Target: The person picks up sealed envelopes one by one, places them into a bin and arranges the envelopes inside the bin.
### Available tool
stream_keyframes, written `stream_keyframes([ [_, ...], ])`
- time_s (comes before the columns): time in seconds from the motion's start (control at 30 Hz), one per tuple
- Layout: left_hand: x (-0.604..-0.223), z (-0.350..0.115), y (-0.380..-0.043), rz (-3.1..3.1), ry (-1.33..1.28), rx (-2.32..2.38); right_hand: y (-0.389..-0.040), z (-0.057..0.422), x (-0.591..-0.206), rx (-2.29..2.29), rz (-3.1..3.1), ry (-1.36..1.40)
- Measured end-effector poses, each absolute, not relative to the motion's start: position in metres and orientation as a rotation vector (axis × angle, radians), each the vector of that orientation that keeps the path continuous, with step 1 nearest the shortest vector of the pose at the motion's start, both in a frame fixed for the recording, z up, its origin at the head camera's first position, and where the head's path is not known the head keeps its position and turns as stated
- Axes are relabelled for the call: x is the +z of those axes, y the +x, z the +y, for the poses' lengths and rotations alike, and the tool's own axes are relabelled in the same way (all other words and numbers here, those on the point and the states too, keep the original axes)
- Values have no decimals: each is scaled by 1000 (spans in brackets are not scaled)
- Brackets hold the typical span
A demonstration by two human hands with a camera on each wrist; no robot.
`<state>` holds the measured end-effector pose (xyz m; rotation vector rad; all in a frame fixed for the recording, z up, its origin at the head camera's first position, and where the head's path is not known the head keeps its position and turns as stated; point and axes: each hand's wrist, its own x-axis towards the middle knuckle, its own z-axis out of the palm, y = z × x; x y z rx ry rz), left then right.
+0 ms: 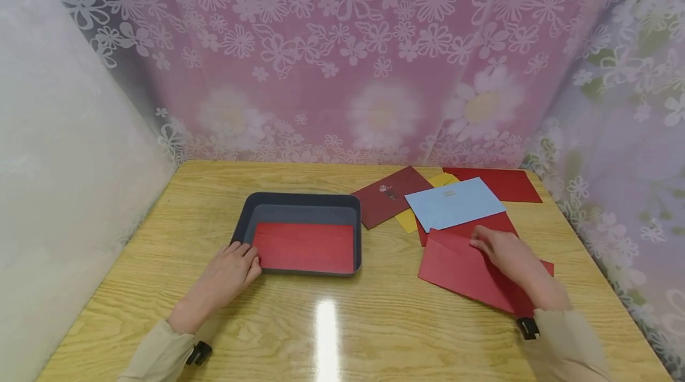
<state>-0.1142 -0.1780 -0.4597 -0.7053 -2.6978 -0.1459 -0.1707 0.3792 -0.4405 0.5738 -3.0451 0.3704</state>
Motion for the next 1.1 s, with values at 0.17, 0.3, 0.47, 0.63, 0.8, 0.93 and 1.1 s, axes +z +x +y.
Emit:
stream_keyframes([
  [0.17, -461, -179, -115, -2691, -708, -143, -170, 366, -433, 317, -2900, 517],
  [0.3, -460, -178, -114, -2701, -703, -145, -169, 357, -429, 223, -2721, 538],
  [0.47, -459, -178, -114, -2728, -692, -147, -171, 346, -421, 91, -2461, 637],
  [0.63, -459, -178, -114, -2732, -685, -151, -177, 331, -406, -14, -2266, 692],
  [0.8, -458, -178, -113, -2723, -692, -149, -182, 314, -392, -15, -2179, 681],
  [0.93, -459, -179, -113, -2720, -700, -144, -187, 298, -383, 40, -2124, 670],
  [1.1, -459, -179, -113, -2728, -698, -138, -191, 272, -372, 91, -2147, 651],
])
